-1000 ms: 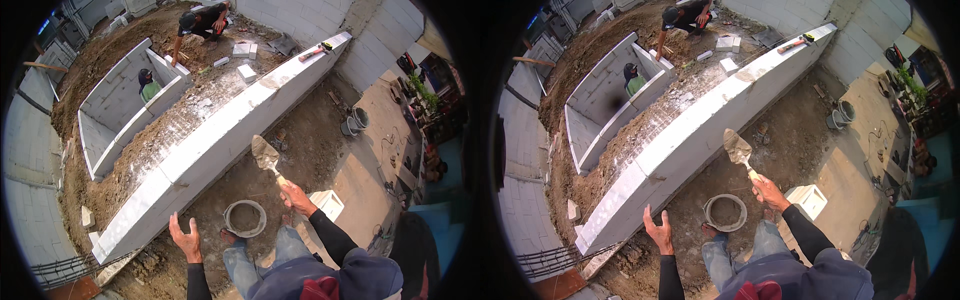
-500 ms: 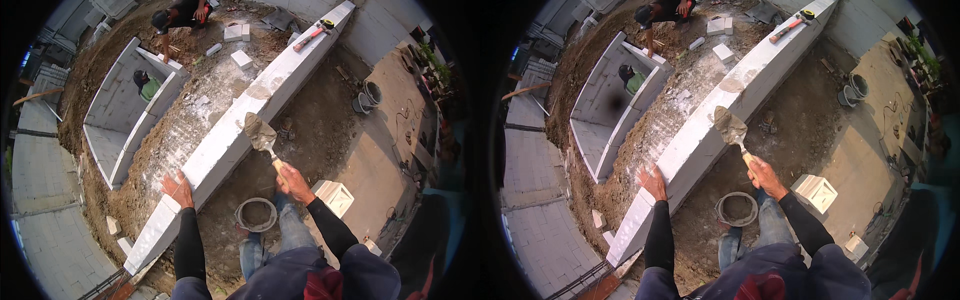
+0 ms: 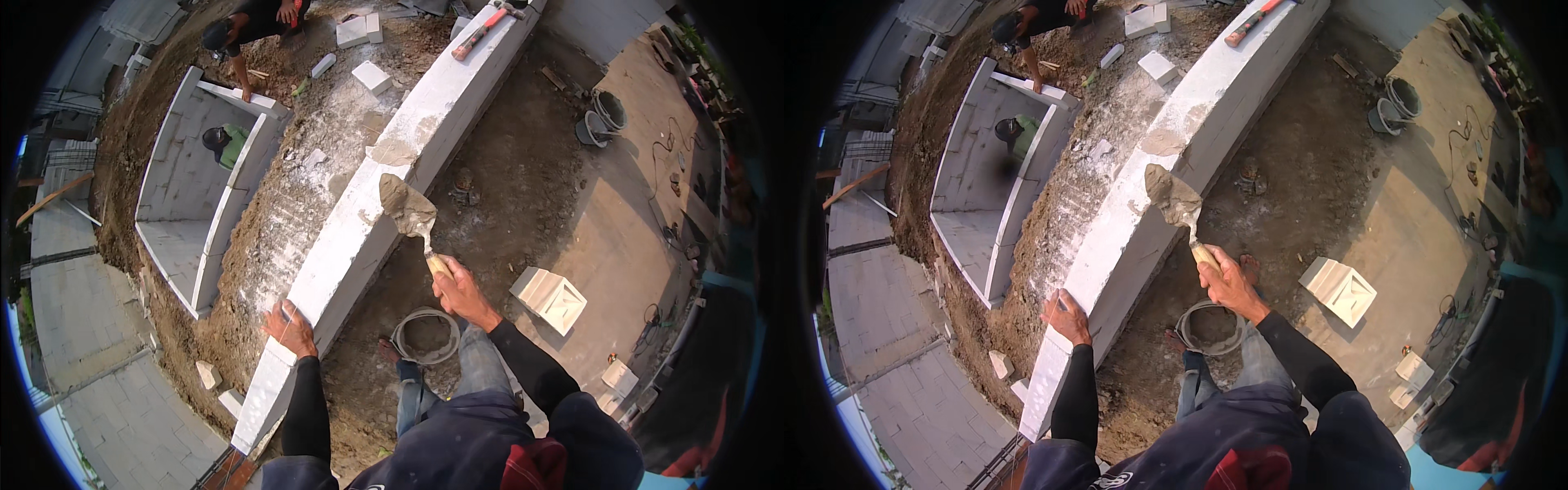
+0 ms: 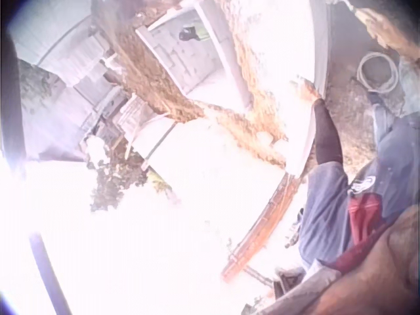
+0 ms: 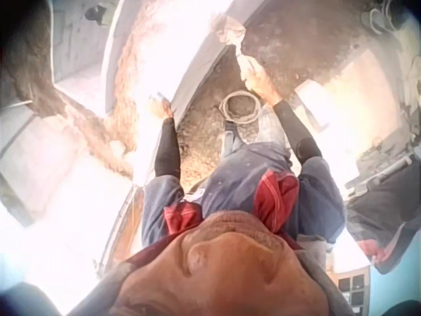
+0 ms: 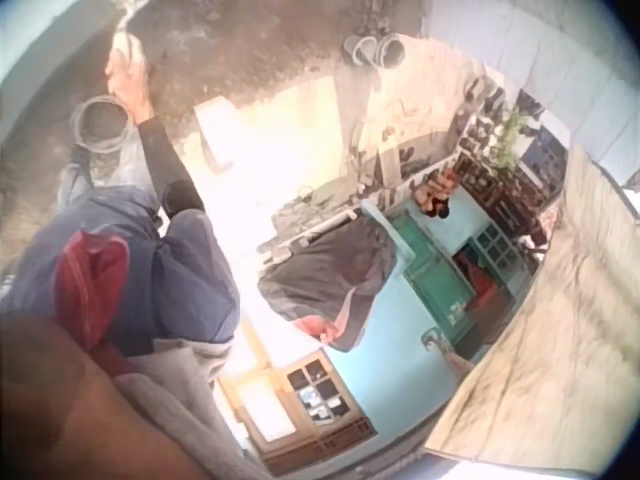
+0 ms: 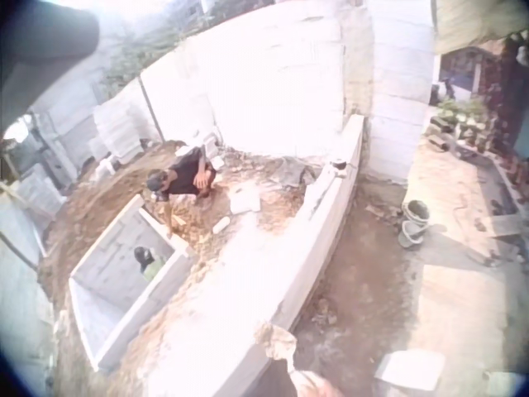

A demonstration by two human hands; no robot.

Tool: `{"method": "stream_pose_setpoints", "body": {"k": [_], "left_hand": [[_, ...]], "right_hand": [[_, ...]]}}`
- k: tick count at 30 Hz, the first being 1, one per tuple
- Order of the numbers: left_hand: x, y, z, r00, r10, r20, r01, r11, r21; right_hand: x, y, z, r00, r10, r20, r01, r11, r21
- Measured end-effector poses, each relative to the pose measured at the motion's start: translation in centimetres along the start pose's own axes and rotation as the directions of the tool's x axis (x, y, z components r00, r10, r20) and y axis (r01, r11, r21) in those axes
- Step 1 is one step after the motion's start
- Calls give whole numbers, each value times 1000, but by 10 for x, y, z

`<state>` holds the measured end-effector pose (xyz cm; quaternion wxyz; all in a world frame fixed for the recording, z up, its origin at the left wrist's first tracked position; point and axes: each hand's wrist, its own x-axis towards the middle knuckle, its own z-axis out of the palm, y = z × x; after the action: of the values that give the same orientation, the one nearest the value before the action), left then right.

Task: The person spreads mortar along a wall with a trowel, places a decorative concrete block onto the mortar, and secures it by tapping the top with a hammer. The person then uses a tape measure to check the alignment and dimensions along the wall.

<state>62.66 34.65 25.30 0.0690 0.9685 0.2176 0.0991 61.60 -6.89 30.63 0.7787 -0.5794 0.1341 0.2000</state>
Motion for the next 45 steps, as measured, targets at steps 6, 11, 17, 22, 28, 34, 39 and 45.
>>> {"method": "stream_pose_setpoints", "body": {"k": [6, 11, 17, 22, 28, 34, 39, 45], "left_hand": [[-5, -6, 4, 999, 27, -33, -27, 999, 20], [-8, 9, -2, 1000, 16, 16, -16, 1000, -15], [-10, 0, 1, 1000, 0, -25, -2, 998, -59], [-8, 4, 1, 1000, -27, 0, 27, 999, -23], [-8, 2, 1, 1000, -26, -13, 25, 999, -20], [-5, 17, -6, 999, -48, 5, 49, 996, -81], [-7, 6, 1, 999, -21, -25, 20, 999, -42], [-12, 5, 3, 1000, -21, -22, 20, 999, -44]], "right_hand": [[81, 23, 5, 674, -737, -47, 421, 436, -795], [108, 68, -12, 769, -636, -65, 146, 273, -951], [67, 92, -47, 804, -594, -6, 110, 159, -981], [0, 67, -65, 823, -557, -111, 138, 386, -912], [-4, -35, -56, 924, -289, -249, 70, 770, -635], [31, -109, -60, 957, -210, -198, -2, 680, -734], [62, -138, -62, 955, -246, -165, -22, 496, -868], [67, -159, -65, 960, -160, -231, -136, 455, -880]]}}
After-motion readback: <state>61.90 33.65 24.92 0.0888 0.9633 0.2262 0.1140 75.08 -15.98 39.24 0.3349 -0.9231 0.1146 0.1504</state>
